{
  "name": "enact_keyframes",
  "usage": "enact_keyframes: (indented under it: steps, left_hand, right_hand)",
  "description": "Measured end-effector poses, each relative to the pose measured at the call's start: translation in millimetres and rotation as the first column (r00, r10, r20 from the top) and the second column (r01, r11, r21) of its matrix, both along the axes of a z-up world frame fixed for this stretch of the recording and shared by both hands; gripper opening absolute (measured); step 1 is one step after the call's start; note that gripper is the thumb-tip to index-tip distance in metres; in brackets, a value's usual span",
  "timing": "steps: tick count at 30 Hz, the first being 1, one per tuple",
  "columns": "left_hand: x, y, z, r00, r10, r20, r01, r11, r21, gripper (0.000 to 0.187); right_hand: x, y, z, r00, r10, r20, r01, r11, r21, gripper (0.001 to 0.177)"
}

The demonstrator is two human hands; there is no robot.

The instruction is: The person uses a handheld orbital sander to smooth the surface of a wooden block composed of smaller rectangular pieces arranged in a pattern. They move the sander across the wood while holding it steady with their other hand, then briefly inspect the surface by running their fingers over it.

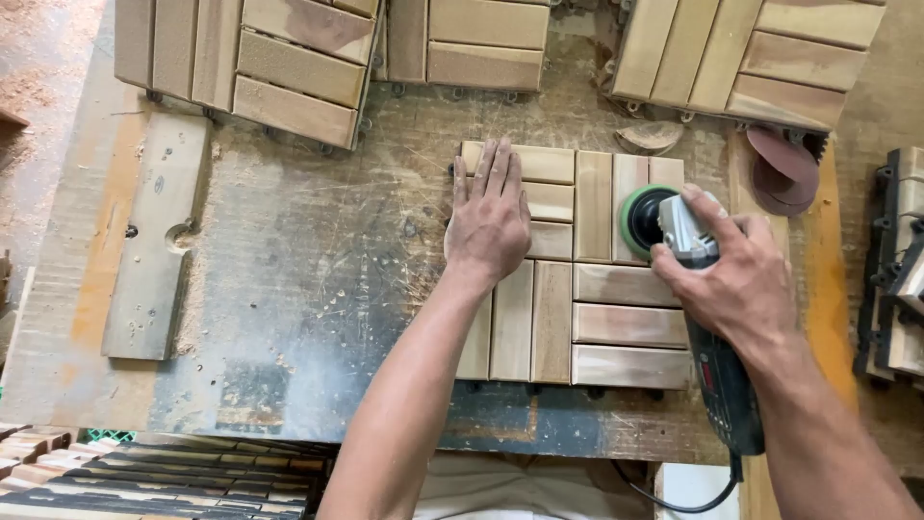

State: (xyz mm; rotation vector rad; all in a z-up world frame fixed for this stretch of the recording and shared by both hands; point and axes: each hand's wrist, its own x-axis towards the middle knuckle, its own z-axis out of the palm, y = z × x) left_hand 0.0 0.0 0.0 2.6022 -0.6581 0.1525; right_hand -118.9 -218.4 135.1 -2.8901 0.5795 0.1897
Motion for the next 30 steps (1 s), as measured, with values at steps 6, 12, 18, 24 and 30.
enact_keyframes:
  steps: [6,12,18,24,30]
  left_hand:
    - [0.1,-0.1,-0.2,1.0,-0.003,-0.006,0.002,1.0,-0.018,0.057]
    - [0.3,-0.1,1.3,1.0,-0.005,-0.03,0.007,0.999,0.041,0.059]
    - [0.4,-0.1,5.1,0.998,-0.006,-0.064,0.009,0.999,0.035,0.059]
    - [0.9,0.1,6.6,0.996,-0.011,-0.093,0.013,1.0,0.018,0.059]
    - [1.6,-0.5,-2.2,0.999,-0.004,-0.032,0.005,1.0,0.024,0.059]
  right_hand:
    - [42.1,-15.3,2.6,1.0,-0.018,0.005,0.018,0.999,-0.033,0.078]
    - [72.7,-16.7,3.6,0.998,-0.018,0.059,0.019,1.0,-0.014,0.076]
    - [87.2,-18.2,-2.7,0.996,0.058,0.072,-0.057,0.998,-0.004,0.077]
    - [71.6,-1.9,-0.3,0.994,0.1,0.032,-0.099,0.995,-0.028,0.077]
    - [25.1,8.5,7.7,0.995,0.098,0.02,-0.098,0.995,-0.016,0.078]
